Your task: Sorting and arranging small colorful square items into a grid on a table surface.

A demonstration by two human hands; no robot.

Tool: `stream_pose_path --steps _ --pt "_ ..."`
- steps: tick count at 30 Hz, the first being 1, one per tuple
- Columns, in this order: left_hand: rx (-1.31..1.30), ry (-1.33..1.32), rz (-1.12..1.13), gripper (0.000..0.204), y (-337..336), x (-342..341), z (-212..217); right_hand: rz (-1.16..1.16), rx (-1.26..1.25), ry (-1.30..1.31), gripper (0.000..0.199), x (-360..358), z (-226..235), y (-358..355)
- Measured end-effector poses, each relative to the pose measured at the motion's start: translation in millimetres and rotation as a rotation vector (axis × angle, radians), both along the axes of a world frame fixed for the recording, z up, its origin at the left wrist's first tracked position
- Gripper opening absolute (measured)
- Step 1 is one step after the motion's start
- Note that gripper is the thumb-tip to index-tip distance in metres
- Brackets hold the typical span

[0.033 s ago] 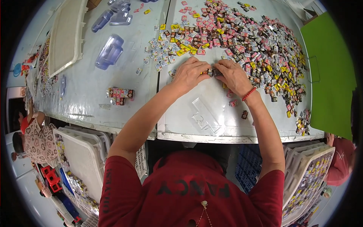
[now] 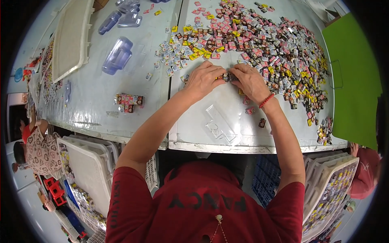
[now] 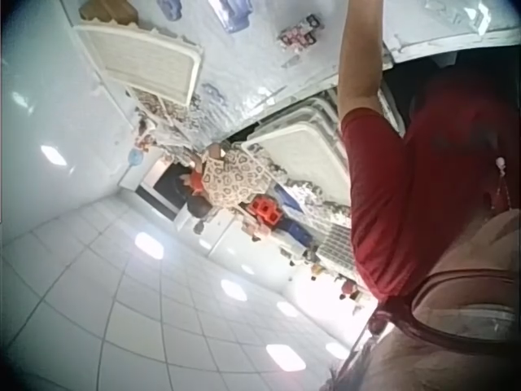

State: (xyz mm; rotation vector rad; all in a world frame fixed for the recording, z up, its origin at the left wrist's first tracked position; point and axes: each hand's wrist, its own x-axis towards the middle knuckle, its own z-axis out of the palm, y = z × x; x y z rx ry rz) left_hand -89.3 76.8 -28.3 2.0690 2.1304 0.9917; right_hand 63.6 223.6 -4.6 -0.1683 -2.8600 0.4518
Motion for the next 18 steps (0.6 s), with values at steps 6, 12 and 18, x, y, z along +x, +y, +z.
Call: stream_pose_path --steps 6,12,18 --pt "0.067 -0.101 0.052 0.040 -9 0 1 -0.026 -0.067 -0.005 0.040 3 1 -4" --pt "-0.013 -0.186 -0.029 0.035 -9 -9 -2 0.023 -0.056 0.006 0.037 -4 -3 0" --pt "0.032 -0.088 -0.037 0.028 0 -16 2 0.036 -0.017 0.033 0.032 -8 -1 4"
